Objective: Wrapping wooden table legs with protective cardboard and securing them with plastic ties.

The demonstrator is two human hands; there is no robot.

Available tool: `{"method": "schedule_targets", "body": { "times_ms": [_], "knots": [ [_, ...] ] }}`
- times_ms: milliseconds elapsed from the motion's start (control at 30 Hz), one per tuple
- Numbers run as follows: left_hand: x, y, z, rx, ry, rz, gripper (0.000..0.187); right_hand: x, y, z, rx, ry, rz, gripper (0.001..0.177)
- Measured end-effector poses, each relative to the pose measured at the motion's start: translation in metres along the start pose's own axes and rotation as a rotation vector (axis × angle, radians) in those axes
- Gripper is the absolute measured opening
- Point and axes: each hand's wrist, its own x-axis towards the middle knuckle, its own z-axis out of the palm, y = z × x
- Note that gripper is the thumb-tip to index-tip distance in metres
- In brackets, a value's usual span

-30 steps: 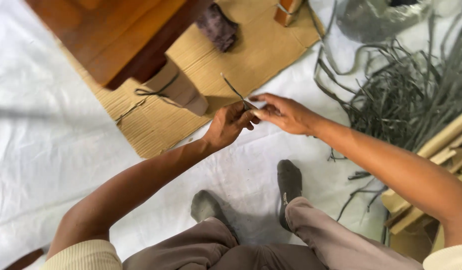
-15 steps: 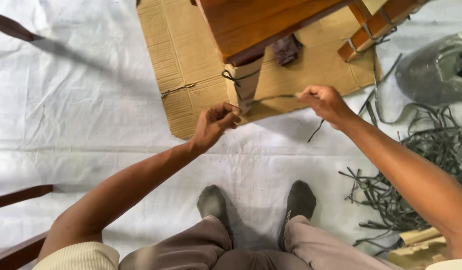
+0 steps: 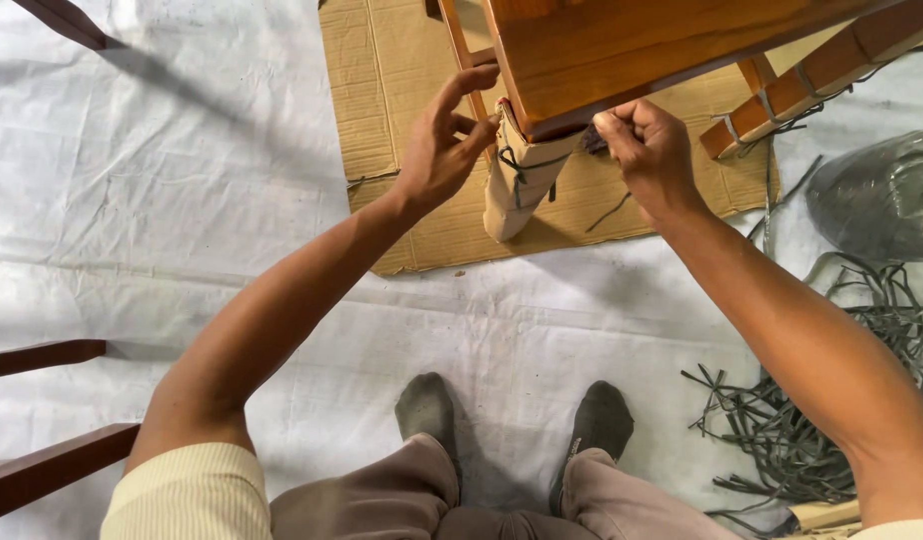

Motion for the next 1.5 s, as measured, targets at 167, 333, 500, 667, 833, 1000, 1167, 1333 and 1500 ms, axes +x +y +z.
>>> {"method": "schedule_targets", "body": {
  "times_ms": [167,333,500,667,833,1000,1167,1333,1500],
  "knots": [
    [0.016,-0.014,-0.001,-0.027,-0.149,0.062,0.048,0.015,-0.001,0.023,-0.061,-0.025,-0.042,0.013],
    [0.018,-0.001,-0.009,-0.162,-0.248,-0.036,0.035,0.020,-0.015,0.043,-0.111,-0.030,-0.059,0.021],
    [0.017,0.003,-0.013,-0.212,-0.209,-0.040,0.027,0.018,-0.019,0.051,-0.117,-0.043,-0.068,0.017],
    [0.026,-0.002,-0.012,-0.132,-0.212,-0.094,0.037,0.031,-0.027,0.058,-0.120,-0.044,-0.076,0.014],
    [0.026,0.000,-0.013,-0.081,-0.137,-0.067,0.029,0.032,-0.034,0.061,-0.126,-0.051,-0.087,0.011],
    [0.009,-0.007,-0.026,0.137,-0.098,0.005,0.032,0.022,-0.035,0.057,-0.131,-0.059,-0.096,0.010],
    [-0.016,0.008,-0.028,0.160,-0.105,-0.202,0.024,0.011,-0.035,0.047,-0.132,-0.057,-0.097,0.010],
    [-0.039,0.023,-0.023,0.148,-0.076,-0.240,0.025,0.010,0.042,0.012,-0.126,-0.061,0.000,0.008],
    [-0.066,0.028,-0.013,-0.020,0.074,-0.296,0.028,-0.017,0.014,0.018,-0.135,-0.085,-0.069,0.015]
  ]
}}
